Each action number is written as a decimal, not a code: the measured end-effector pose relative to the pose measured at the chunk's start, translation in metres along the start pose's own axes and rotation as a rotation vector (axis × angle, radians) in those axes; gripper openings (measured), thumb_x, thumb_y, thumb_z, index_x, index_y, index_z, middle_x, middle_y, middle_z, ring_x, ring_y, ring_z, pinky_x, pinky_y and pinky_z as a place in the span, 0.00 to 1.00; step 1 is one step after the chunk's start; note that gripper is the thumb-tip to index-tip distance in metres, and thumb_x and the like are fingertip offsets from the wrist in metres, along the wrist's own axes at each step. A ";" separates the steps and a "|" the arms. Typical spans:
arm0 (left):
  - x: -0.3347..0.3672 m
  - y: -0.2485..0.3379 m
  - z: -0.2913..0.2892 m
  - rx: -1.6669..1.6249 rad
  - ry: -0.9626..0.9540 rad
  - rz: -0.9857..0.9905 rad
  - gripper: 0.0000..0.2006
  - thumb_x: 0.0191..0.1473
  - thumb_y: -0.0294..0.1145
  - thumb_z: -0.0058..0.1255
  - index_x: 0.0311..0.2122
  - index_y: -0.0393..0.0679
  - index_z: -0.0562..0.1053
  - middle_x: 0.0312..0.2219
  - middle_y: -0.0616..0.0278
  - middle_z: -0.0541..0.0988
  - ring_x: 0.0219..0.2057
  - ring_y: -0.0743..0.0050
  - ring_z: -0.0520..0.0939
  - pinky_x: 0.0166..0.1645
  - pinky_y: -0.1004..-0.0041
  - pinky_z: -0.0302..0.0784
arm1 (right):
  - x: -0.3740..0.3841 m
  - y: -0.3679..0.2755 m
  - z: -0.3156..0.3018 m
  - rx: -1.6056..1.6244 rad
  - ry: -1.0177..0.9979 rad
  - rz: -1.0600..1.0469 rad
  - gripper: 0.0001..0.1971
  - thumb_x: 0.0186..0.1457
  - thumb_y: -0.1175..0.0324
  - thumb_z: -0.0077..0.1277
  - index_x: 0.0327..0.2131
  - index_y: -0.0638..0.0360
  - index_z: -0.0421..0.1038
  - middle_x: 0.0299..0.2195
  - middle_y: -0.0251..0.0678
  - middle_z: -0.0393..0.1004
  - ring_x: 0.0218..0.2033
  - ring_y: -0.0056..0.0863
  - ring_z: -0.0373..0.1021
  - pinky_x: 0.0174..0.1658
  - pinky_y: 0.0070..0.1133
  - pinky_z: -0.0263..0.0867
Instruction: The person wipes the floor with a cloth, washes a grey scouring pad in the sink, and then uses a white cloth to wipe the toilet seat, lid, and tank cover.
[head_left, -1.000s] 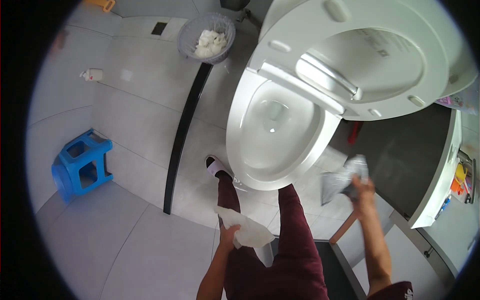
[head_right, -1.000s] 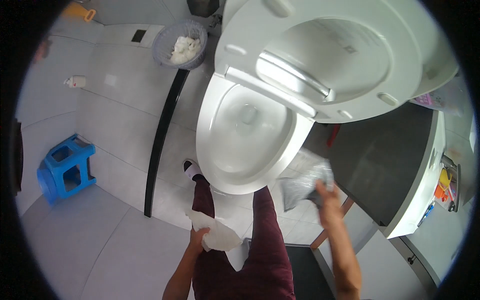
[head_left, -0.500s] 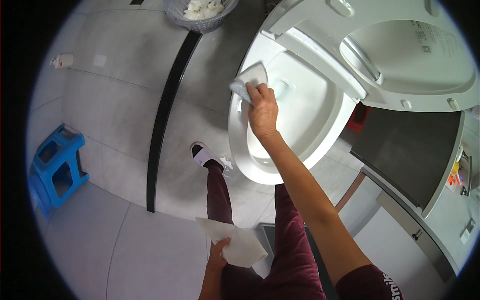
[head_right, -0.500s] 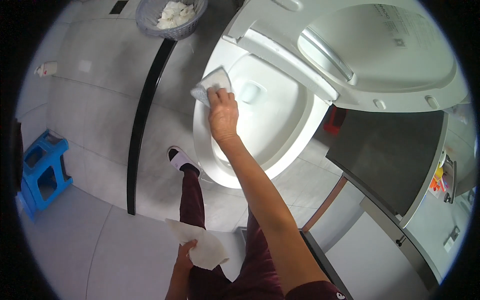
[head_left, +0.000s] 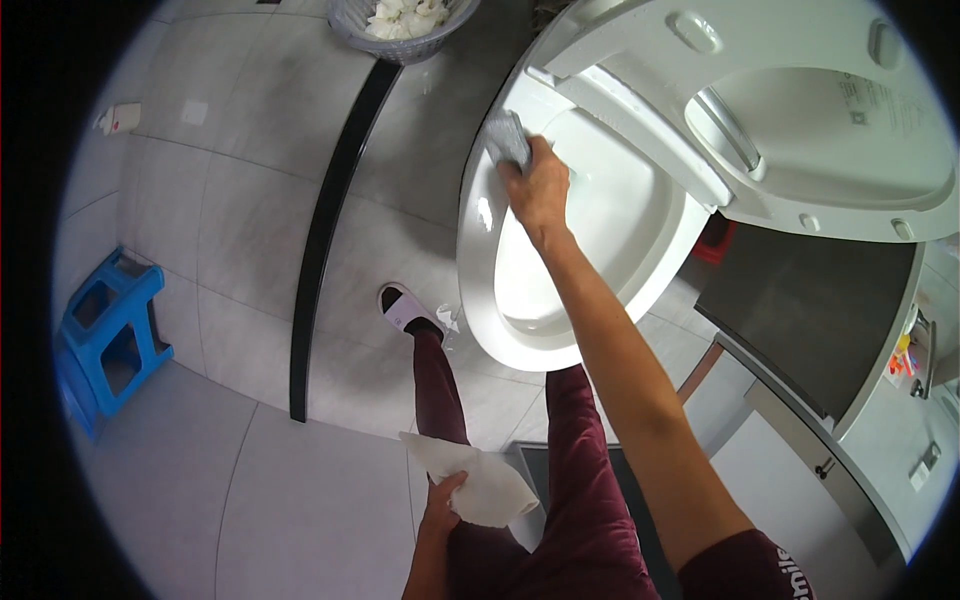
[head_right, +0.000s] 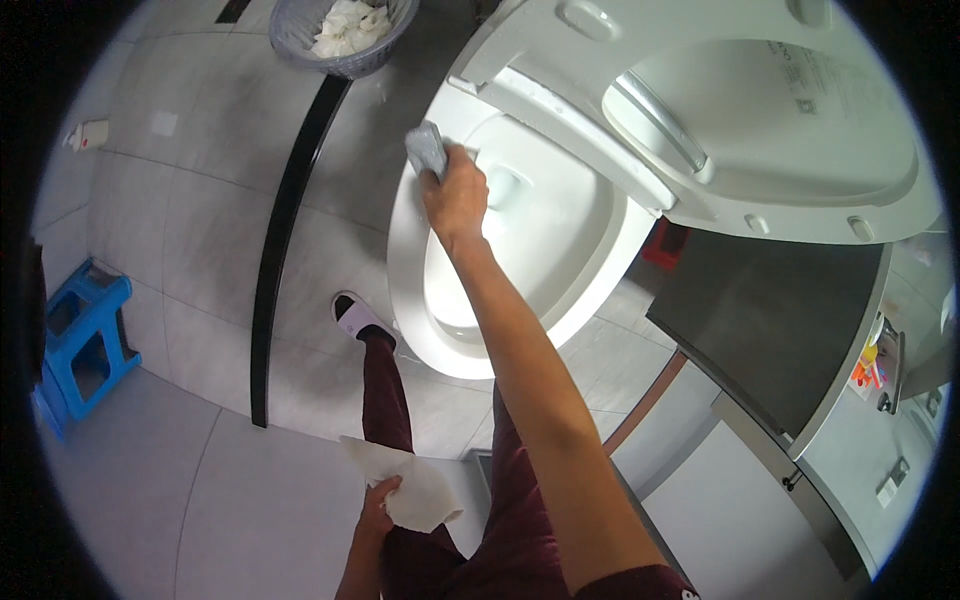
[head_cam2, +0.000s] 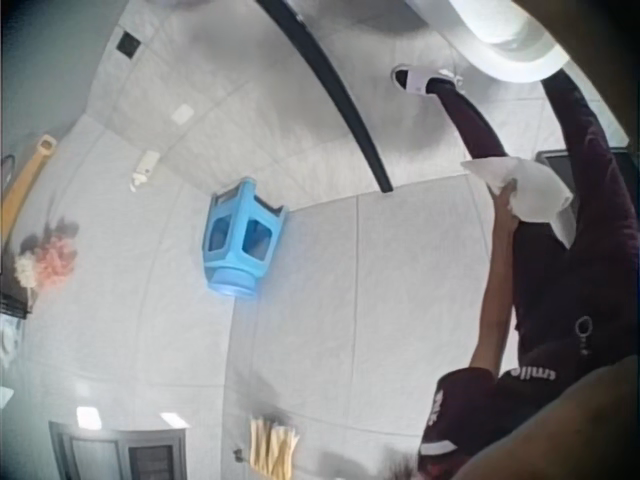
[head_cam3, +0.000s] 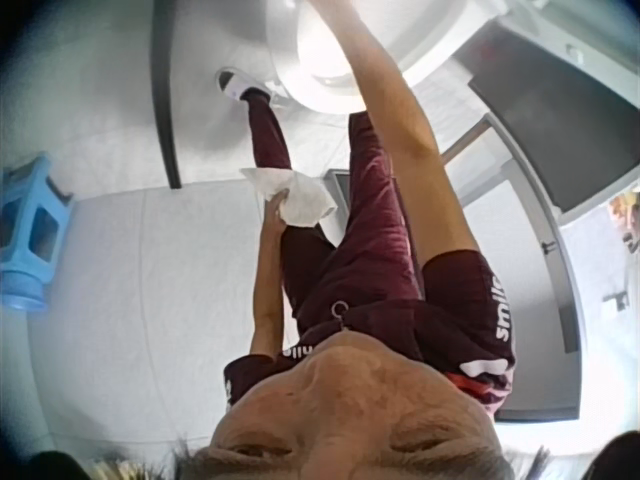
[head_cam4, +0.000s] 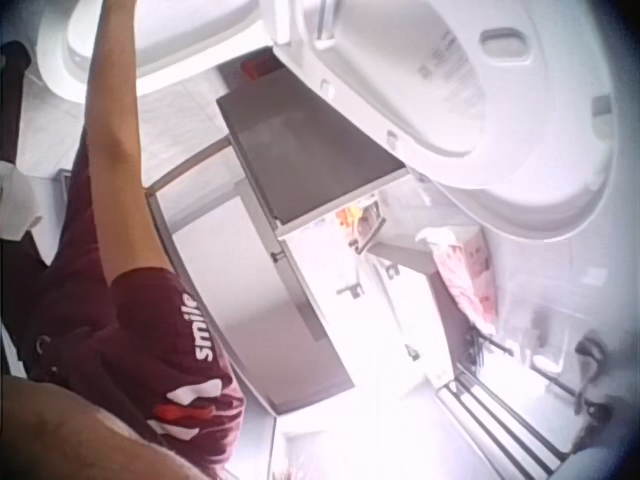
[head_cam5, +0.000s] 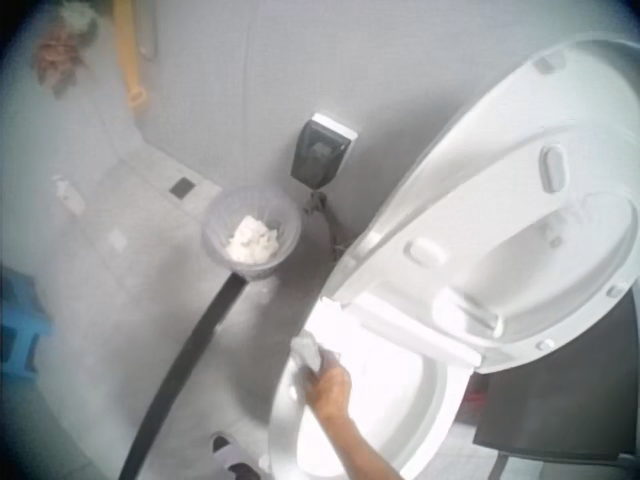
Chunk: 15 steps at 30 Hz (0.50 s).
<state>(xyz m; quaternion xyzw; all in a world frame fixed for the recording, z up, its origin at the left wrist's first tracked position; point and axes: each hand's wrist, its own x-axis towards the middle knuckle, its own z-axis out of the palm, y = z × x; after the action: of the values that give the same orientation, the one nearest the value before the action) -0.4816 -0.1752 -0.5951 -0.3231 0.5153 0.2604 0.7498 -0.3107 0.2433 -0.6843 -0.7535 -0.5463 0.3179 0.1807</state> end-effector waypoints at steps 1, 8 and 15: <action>0.003 -0.002 -0.002 -0.023 0.016 -0.018 0.19 0.45 0.23 0.47 0.45 0.39 0.63 0.37 0.56 0.72 0.39 0.61 0.74 0.43 0.65 0.73 | -0.006 0.003 -0.001 0.007 -0.054 0.086 0.14 0.39 0.73 0.53 0.34 0.65 0.68 0.32 0.52 0.71 0.35 0.48 0.68 0.39 0.32 0.63; -0.001 0.005 0.011 -0.063 -0.011 -0.038 0.19 0.45 0.23 0.47 0.46 0.41 0.64 0.37 0.57 0.73 0.39 0.62 0.74 0.45 0.65 0.71 | -0.017 -0.002 -0.001 0.033 -0.113 0.156 0.15 0.36 0.68 0.56 0.29 0.69 0.69 0.24 0.51 0.72 0.28 0.47 0.69 0.35 0.32 0.63; 0.005 0.005 0.011 -0.053 0.028 -0.019 0.18 0.44 0.23 0.47 0.44 0.40 0.65 0.35 0.58 0.73 0.38 0.64 0.75 0.43 0.67 0.72 | -0.023 0.008 0.017 -0.008 -0.030 0.207 0.14 0.37 0.66 0.57 0.22 0.70 0.67 0.18 0.48 0.70 0.19 0.35 0.69 0.27 0.27 0.63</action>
<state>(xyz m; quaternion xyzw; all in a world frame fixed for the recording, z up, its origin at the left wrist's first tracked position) -0.4772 -0.1630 -0.5983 -0.3515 0.5158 0.2622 0.7360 -0.3213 0.2180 -0.6955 -0.8018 -0.4695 0.3438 0.1357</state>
